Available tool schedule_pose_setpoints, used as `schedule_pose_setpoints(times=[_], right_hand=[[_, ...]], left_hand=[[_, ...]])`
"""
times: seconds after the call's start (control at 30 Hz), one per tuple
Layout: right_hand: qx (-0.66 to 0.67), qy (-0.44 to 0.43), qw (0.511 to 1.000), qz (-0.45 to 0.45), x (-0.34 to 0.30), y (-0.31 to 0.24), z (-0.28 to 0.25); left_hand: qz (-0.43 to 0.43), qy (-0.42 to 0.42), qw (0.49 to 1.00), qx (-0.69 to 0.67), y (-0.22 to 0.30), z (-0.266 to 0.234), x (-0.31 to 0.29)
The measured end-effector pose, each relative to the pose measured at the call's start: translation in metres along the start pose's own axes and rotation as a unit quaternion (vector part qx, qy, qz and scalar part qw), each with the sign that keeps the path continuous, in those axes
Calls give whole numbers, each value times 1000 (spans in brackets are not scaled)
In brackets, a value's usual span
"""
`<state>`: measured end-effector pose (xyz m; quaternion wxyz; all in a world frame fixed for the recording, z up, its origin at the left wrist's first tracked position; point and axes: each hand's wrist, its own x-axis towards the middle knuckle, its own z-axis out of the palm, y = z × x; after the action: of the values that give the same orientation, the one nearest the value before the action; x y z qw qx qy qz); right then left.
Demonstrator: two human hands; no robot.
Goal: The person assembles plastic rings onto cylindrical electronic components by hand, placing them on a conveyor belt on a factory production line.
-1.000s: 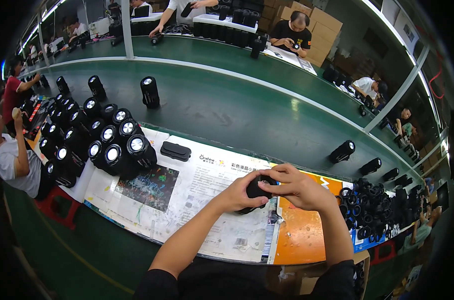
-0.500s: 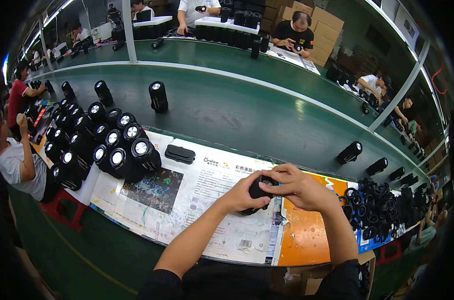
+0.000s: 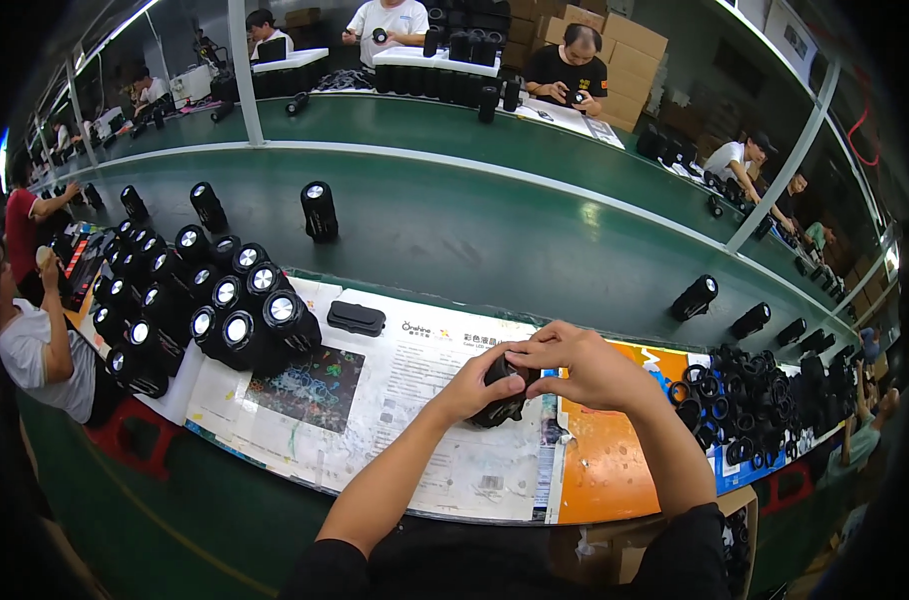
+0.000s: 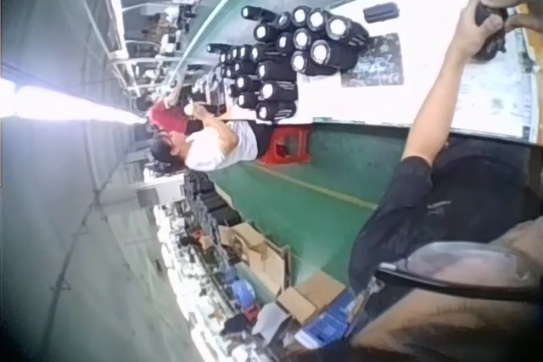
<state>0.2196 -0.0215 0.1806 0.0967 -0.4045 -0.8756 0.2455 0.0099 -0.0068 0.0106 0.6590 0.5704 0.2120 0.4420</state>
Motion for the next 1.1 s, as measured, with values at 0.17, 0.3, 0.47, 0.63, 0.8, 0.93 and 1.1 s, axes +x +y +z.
schedule_pose_setpoints(times=[0.17,0.3,0.47,0.63,0.8,0.93,1.1], right_hand=[[-10,-29,999,38,2,-12,-5],[90,49,994,-47,3,15,-7],[207,178,955,118,62,13,61],[331,121,923,152,79,39,89],[268,199,930,153,83,42,90],[431,386,811,87,60,53,110],[584,244,765,119,0,46,180]], left_hand=[[-32,-2,999,-31,-7,-1,-1],[20,15,1000,7,-4,12,2],[-22,-26,998,53,-7,5,3],[-21,-24,998,53,-10,3,-6],[-8,3,999,31,-12,0,1],[81,62,995,-23,-5,-5,5],[93,141,914,-369,-8,-15,7]])
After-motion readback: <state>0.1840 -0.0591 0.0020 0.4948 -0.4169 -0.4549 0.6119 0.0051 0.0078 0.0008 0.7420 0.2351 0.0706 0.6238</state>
